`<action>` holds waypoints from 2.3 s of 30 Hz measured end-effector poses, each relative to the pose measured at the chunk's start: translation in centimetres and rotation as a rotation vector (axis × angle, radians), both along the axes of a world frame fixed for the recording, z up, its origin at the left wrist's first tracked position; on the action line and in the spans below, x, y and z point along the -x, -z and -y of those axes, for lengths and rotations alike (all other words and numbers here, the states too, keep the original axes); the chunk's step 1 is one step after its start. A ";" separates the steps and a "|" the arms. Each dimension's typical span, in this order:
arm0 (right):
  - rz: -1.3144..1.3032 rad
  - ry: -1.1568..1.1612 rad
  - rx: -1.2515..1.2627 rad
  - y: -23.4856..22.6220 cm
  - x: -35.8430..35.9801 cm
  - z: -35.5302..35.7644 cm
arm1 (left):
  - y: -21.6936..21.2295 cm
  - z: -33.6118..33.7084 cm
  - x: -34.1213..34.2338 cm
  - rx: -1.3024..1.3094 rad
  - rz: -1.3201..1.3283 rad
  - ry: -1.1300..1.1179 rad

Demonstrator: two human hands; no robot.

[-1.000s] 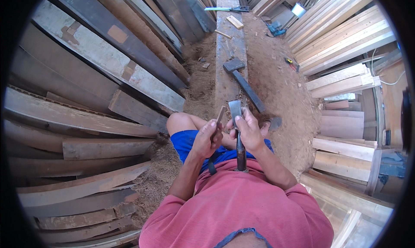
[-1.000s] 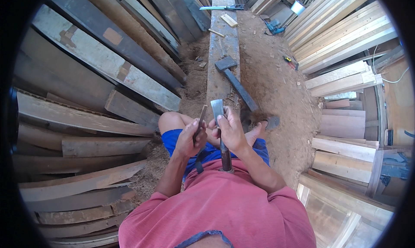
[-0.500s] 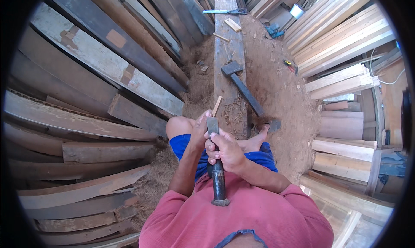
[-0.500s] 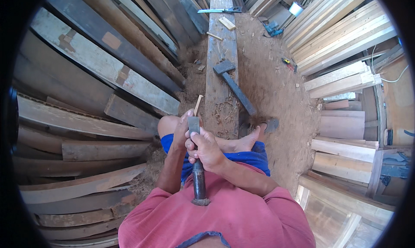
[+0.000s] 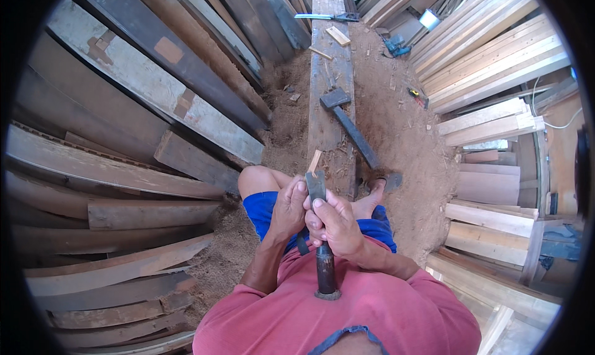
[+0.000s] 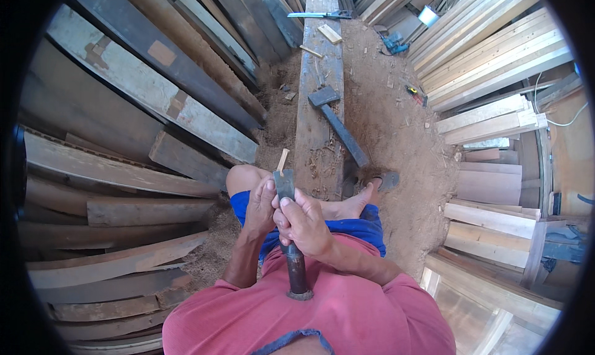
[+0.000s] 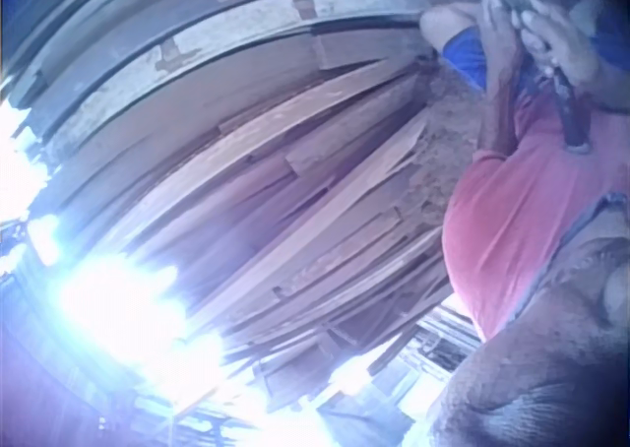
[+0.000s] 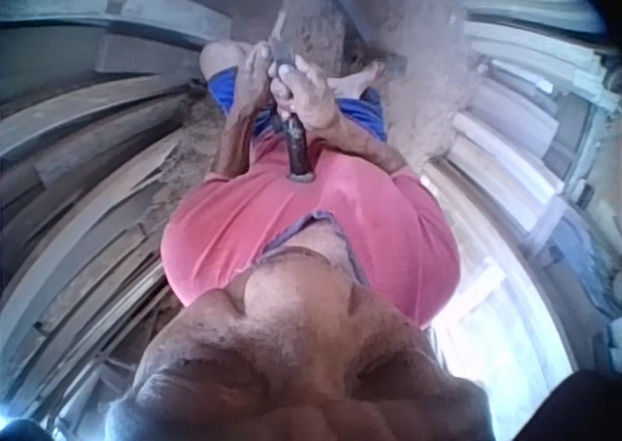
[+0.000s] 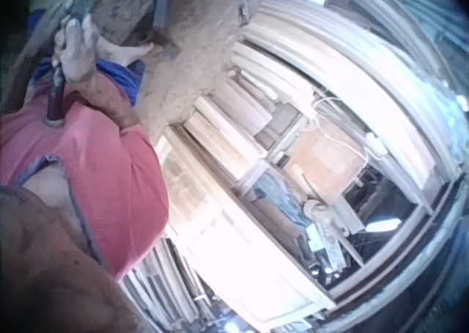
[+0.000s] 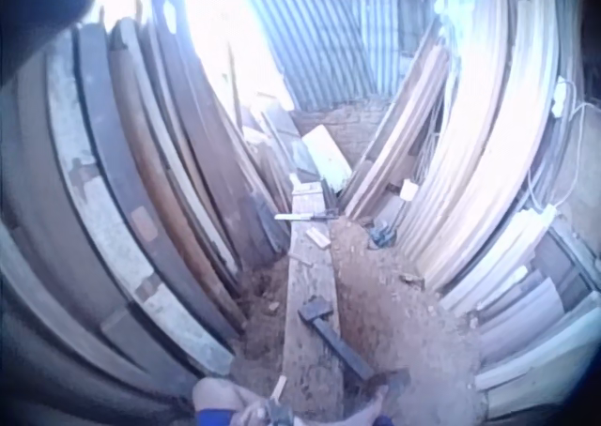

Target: The person shaves a thin piece of wood using a large chisel held in both hands, repeatedly scraping the tool along the length of the wood piece while sitting on the ground.

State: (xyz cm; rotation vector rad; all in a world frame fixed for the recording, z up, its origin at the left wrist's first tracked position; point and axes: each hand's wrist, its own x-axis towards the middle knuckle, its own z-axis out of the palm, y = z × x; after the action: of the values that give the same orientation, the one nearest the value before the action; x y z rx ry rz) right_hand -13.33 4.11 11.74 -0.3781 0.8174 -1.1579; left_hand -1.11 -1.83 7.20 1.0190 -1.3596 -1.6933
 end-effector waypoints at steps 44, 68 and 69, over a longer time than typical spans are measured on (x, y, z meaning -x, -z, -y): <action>-0.908 0.080 0.297 4.3 6.5 3.1 | 3.9 -1.2 -0.2 -0.022 0.019 0.185; 0.201 -0.030 -0.052 2.3 -1.4 0.4 | 4.1 2.8 -1.3 0.188 0.056 0.022; 0.157 -0.041 -0.033 2.0 -1.5 0.3 | 3.5 2.5 -1.4 0.183 0.060 0.021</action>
State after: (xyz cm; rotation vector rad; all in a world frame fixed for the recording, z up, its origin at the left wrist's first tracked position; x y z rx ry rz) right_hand -11.84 3.78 9.74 -0.2722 0.6876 -1.1196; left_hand 0.27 -4.30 3.68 0.9599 -1.5378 -1.5314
